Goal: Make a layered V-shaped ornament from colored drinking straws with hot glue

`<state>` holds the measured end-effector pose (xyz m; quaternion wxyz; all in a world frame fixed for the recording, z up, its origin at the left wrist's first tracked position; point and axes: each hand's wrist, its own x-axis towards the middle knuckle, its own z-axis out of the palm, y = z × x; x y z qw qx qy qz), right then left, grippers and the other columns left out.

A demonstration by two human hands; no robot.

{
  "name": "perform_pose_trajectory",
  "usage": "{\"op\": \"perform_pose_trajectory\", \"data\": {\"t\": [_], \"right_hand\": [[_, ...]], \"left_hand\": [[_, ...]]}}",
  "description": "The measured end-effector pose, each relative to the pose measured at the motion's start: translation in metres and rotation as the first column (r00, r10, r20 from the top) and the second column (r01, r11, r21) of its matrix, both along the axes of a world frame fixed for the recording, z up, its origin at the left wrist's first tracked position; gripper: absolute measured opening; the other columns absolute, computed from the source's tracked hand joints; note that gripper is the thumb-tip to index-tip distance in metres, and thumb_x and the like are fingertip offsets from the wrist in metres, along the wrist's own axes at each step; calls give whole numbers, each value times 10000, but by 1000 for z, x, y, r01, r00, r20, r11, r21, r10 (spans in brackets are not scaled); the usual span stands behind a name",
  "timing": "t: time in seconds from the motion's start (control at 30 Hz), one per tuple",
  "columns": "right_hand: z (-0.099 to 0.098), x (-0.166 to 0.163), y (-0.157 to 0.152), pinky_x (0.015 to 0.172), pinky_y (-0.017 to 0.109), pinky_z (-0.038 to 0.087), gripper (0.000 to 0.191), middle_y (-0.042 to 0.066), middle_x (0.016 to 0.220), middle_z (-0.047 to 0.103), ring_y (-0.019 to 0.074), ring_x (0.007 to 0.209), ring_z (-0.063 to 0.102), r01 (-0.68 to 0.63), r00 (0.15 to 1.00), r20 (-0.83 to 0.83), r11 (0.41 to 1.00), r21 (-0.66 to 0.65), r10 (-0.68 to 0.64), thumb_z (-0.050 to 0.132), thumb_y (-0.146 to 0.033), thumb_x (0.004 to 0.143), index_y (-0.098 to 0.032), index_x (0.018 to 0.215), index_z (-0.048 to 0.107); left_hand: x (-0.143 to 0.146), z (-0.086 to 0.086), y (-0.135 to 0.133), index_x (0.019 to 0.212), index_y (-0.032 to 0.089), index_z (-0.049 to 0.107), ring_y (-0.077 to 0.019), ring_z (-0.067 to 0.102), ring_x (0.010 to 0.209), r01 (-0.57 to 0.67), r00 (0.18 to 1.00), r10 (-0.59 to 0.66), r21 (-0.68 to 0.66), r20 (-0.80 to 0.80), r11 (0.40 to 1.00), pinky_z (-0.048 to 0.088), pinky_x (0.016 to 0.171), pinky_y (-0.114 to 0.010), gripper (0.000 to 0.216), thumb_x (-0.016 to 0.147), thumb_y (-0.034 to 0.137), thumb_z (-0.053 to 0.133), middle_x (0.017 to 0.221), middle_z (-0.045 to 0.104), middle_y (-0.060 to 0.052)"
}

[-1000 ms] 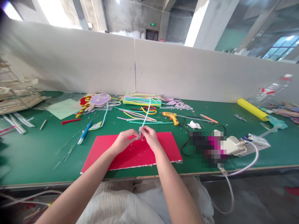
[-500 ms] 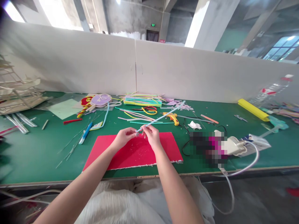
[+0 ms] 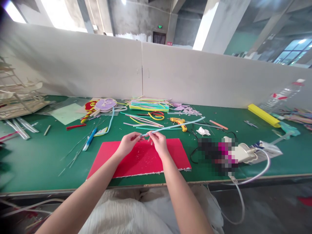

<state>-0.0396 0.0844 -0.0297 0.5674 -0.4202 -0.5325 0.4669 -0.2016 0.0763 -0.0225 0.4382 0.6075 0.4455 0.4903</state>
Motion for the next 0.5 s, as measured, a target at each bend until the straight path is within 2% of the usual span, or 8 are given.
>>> {"op": "perform_pose_trajectory", "data": {"t": [0.17, 0.33, 0.43, 0.5], "right_hand": [[-1, -1, 0, 425, 207, 415, 352, 50, 775, 695, 110, 555, 571, -3, 998, 64, 1000, -10, 3, 566, -502, 779, -174, 860, 664], [2, 1, 0, 475, 231, 483, 409, 64, 896, 704, 146, 672, 616, -85, 969, 231, 996, -10, 86, 523, -451, 815, -186, 1105, 635], [9, 9, 19, 556, 255, 528, 334, 52, 936, 704, 176, 795, 644, -140, 905, 402, 990, -26, 139, 531, -307, 820, -199, 1119, 636], [16, 17, 43, 630, 280, 542, 296, 56, 1012, 689, 183, 862, 643, -122, 838, 533, 992, -28, 118, 499, -207, 835, -201, 1094, 643]], "left_hand": [[-1, -2, 0, 794, 177, 658, -202, 654, 763, -47, 999, 47, 24, -24, 999, 476, 757, -317, 187, 761, 350, 596, 760, 718, -48], [-4, -3, 2, 775, 167, 644, -201, 659, 735, -65, 998, 65, -4, 24, 998, 488, 754, -329, 227, 747, 390, 610, 742, 716, -55], [-6, -1, 2, 774, 153, 628, -200, 668, 734, -71, 993, 74, -37, 90, 997, 504, 753, -335, 297, 739, 447, 614, 746, 716, -70], [-6, 1, 2, 788, 145, 621, -198, 671, 738, -78, 987, 86, -62, 137, 995, 512, 756, -338, 342, 741, 484, 608, 754, 716, -78]]}}
